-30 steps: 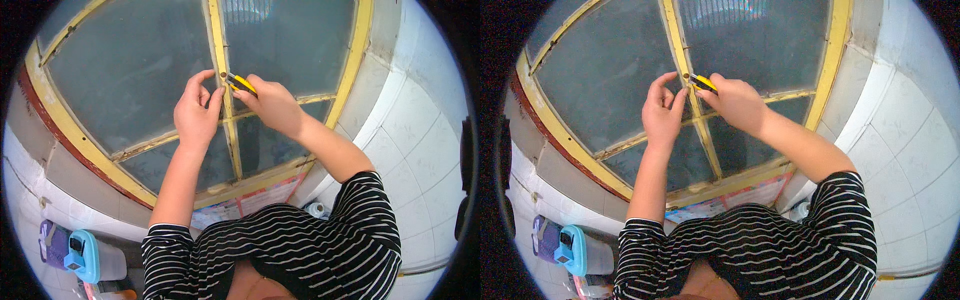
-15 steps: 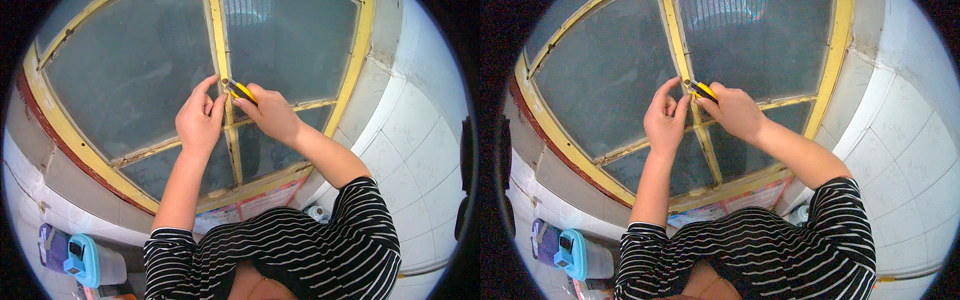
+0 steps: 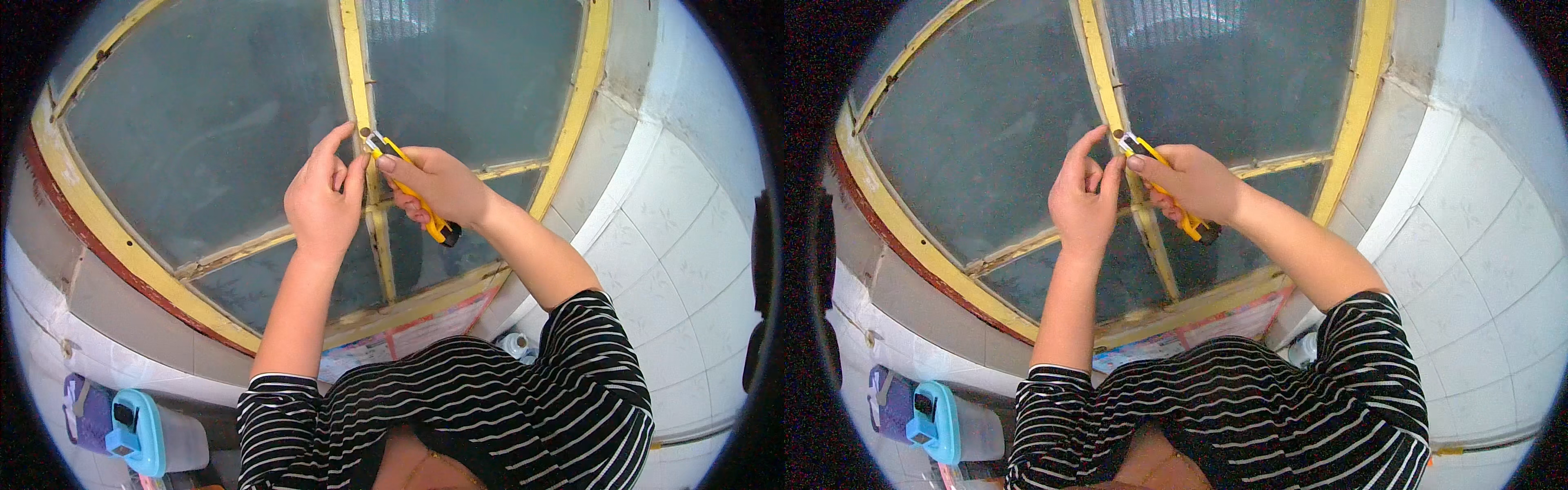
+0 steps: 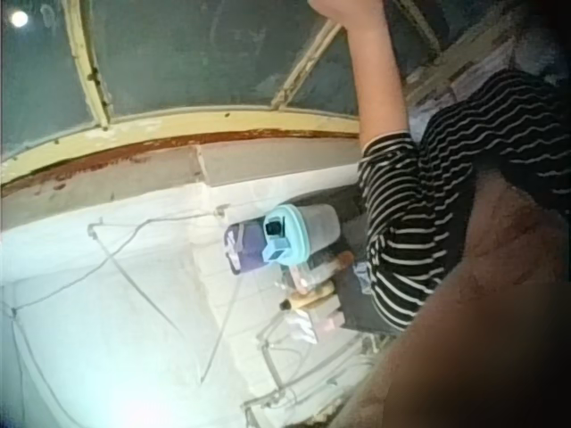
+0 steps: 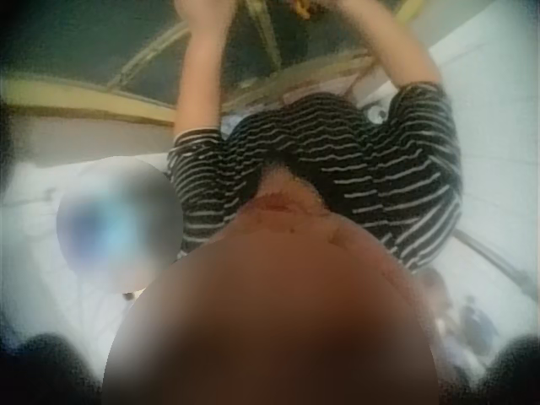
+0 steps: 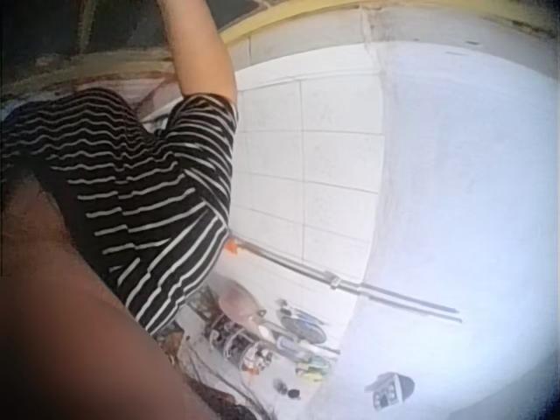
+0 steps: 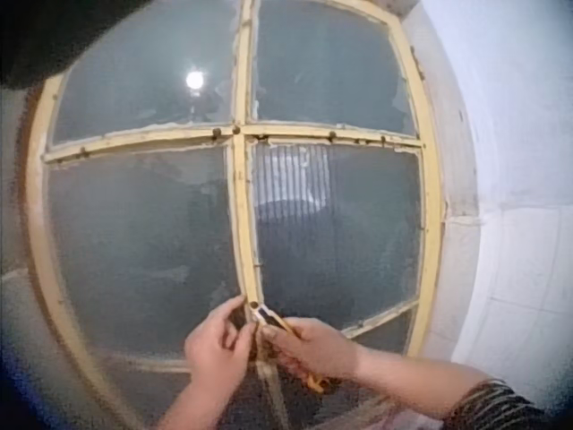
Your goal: The person uses a yellow utility knife to scrape and pry at the yellow frame of a window, removing small pieces of material. They briefly move a blue fan and a purple water jug to access different areas of the frame before continuing the scraping task.
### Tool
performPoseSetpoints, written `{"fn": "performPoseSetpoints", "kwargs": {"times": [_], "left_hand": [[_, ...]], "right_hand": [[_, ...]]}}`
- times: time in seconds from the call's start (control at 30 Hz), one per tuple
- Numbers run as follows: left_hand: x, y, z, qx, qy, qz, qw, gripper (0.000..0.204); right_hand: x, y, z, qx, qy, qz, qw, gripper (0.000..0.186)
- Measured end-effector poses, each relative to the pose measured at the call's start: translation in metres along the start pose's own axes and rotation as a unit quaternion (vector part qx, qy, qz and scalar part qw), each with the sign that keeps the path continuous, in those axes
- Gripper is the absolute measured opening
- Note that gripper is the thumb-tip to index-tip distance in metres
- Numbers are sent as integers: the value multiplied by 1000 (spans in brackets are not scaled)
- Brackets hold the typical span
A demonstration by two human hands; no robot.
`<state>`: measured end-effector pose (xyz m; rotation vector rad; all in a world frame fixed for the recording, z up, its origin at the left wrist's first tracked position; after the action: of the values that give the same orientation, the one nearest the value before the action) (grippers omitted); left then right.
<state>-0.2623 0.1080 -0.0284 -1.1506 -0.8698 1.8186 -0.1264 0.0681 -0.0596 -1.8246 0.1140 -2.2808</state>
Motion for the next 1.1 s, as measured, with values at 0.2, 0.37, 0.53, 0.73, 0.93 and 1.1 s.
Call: {"fn": "performPoseSetpoints", "kwargs": {"times": [0.2,0.37,0.53,0.73,0.93,1.1], "left_hand": [[2,1,0,4,1,2,1000,39],[2,0,-1,10,1,-1,1000,39],[0,0,-1,10,1,-9,1000,39],[2,2,0,11,-6,-14,1000,39],[3,1,-2,22,2,3,1000,40],[3,1,0,19,-4,-15,1000,40]], "right_hand": [[20,5,10,-152,328,74,929,37],[20,7,7,-235,448,89,858,34],[22,7,9,-246,446,124,851,33],[3,-2,4,-98,127,57,985,34],[-8,-4,1,-40,-4,3,999,35],[13,4,8,-171,276,67,943,33]]}}
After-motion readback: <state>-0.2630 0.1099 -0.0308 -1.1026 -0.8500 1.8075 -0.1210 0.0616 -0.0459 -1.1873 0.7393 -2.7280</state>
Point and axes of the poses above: each hand's wrist, its own y-axis away from the middle knuckle, its own z-axis out of the back of the hand, x = y × z, the point moved 8 cm from there along -y, towards the middle knuckle, and after that the axes turned 6 degrees about x, right-handed, at the moved point
